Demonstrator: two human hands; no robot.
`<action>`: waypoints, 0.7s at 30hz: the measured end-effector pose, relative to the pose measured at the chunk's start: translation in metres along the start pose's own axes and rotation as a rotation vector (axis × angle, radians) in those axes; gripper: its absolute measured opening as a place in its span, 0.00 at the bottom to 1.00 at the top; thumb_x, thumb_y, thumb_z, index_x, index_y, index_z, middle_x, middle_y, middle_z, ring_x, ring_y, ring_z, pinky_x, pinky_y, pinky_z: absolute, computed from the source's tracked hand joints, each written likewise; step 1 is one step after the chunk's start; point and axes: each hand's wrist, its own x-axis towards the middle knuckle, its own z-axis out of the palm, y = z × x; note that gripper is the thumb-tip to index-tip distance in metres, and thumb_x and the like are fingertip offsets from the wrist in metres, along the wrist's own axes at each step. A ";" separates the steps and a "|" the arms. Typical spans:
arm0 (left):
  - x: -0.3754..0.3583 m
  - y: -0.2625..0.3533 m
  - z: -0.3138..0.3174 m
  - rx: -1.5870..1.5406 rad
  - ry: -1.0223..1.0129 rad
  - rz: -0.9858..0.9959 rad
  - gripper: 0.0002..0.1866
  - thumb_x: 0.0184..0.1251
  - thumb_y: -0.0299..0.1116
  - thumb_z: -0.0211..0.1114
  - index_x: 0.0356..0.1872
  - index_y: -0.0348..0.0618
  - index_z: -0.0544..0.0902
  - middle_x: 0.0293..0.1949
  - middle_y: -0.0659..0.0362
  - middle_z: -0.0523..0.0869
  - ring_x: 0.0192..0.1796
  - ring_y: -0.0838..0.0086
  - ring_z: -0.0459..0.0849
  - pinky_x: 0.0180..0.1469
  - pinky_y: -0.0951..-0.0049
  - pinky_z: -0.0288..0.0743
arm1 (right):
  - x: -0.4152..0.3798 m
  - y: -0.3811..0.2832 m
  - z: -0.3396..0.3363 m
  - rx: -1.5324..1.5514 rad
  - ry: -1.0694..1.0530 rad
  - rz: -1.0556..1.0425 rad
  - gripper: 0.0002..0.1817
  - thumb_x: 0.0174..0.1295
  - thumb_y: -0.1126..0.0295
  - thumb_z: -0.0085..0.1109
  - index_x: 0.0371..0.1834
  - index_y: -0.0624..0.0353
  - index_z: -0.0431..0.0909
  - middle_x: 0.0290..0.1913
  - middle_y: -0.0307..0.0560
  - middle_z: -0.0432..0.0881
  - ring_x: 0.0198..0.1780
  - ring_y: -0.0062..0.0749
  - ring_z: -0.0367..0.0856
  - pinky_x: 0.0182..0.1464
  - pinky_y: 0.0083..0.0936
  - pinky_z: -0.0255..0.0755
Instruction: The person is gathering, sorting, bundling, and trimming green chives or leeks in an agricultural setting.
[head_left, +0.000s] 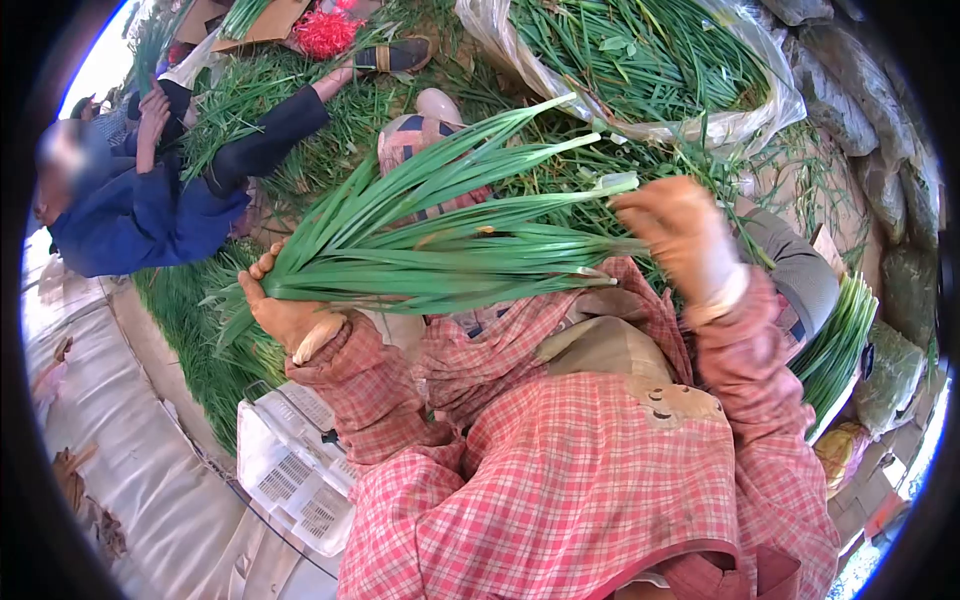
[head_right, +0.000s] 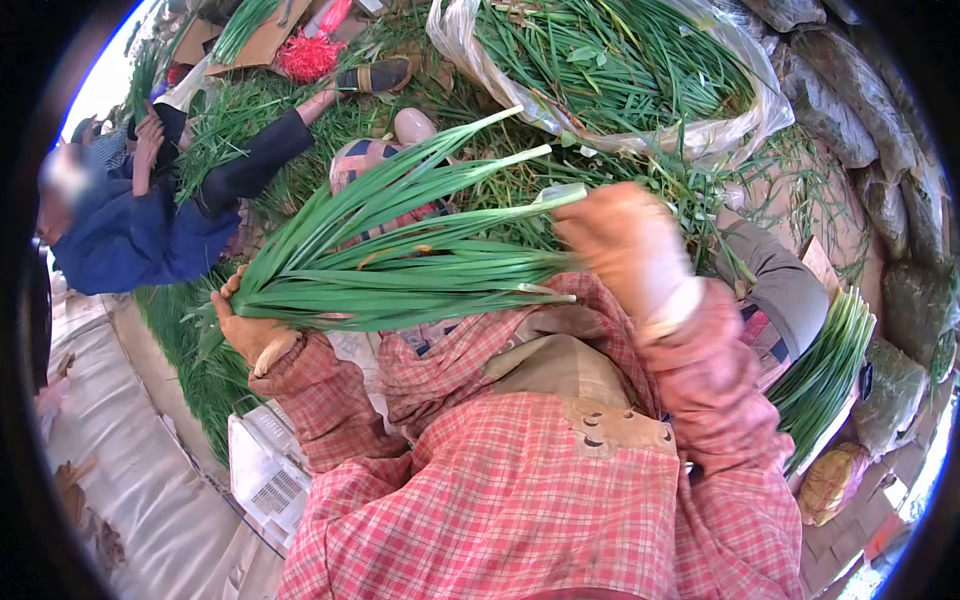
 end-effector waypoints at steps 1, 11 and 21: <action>-0.002 -0.001 0.003 -0.005 -0.027 -0.008 0.16 0.67 0.42 0.46 0.21 0.46 0.67 0.22 0.60 0.73 0.34 0.63 0.72 0.48 0.59 0.68 | 0.010 -0.020 0.017 0.000 0.002 -0.016 0.07 0.50 0.66 0.59 0.31 0.53 0.77 0.25 0.43 0.72 0.32 0.40 0.72 0.35 0.33 0.66; -0.028 0.006 0.020 0.138 -0.191 0.109 0.17 0.68 0.41 0.44 0.23 0.44 0.68 0.26 0.56 0.74 0.39 0.61 0.73 0.52 0.57 0.66 | 0.044 -0.066 0.090 -0.041 -0.022 -0.082 0.08 0.47 0.66 0.60 0.30 0.51 0.73 0.29 0.40 0.74 0.35 0.38 0.73 0.39 0.31 0.66; -0.049 0.007 0.047 0.099 -0.347 0.046 0.14 0.67 0.39 0.47 0.24 0.43 0.69 0.27 0.57 0.74 0.41 0.61 0.72 0.54 0.58 0.65 | 0.031 -0.072 0.025 1.886 -0.338 0.305 0.03 0.55 0.73 0.54 0.27 0.59 0.71 0.25 0.37 0.73 0.26 0.18 0.69 0.27 0.15 0.61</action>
